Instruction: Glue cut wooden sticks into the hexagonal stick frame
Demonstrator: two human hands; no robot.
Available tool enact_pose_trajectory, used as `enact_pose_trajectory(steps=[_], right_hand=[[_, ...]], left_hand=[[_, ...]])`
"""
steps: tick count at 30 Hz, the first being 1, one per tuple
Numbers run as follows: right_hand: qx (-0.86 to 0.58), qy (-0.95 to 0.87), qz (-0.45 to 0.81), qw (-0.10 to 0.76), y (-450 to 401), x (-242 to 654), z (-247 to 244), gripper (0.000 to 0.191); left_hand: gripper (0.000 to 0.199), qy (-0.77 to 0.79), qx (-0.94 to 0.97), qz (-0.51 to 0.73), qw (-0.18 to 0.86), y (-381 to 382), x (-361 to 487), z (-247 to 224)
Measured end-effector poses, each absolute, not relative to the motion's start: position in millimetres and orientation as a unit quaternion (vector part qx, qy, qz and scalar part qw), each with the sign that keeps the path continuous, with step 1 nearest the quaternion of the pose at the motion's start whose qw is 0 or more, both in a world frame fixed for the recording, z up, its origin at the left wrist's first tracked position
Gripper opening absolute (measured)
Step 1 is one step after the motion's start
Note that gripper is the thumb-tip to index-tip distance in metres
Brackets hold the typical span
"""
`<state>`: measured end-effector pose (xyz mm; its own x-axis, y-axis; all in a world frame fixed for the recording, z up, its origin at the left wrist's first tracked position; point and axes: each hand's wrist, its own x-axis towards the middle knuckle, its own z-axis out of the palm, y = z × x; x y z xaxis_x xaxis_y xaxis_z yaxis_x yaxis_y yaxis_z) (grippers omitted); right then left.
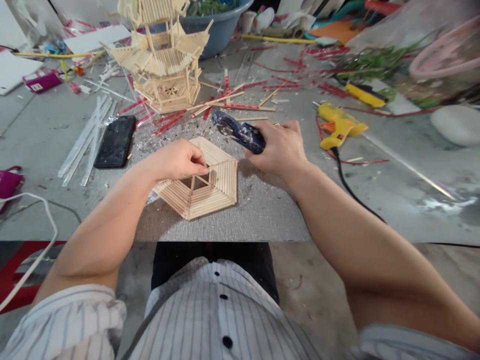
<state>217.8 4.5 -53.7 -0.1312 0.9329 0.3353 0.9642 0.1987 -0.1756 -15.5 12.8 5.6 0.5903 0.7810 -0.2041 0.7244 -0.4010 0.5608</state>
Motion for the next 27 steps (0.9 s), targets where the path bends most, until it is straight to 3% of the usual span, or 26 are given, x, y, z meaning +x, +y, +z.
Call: enact_pose_trajectory(steps=[9, 27], right_hand=[[-0.629, -0.755, -0.047, 0.181, 3.9, 218.4, -55.5, 0.047], [-0.643, -0.75, -0.035, 0.152, -1.6, 213.9, -47.0, 0.051]], left_hand=[[0.018, 0.449, 0.843, -0.135, 0.263, 7.0, -5.8, 9.8], [0.016, 0.433, 0.836, -0.139, 0.309, 10.5, -9.2, 2.5]])
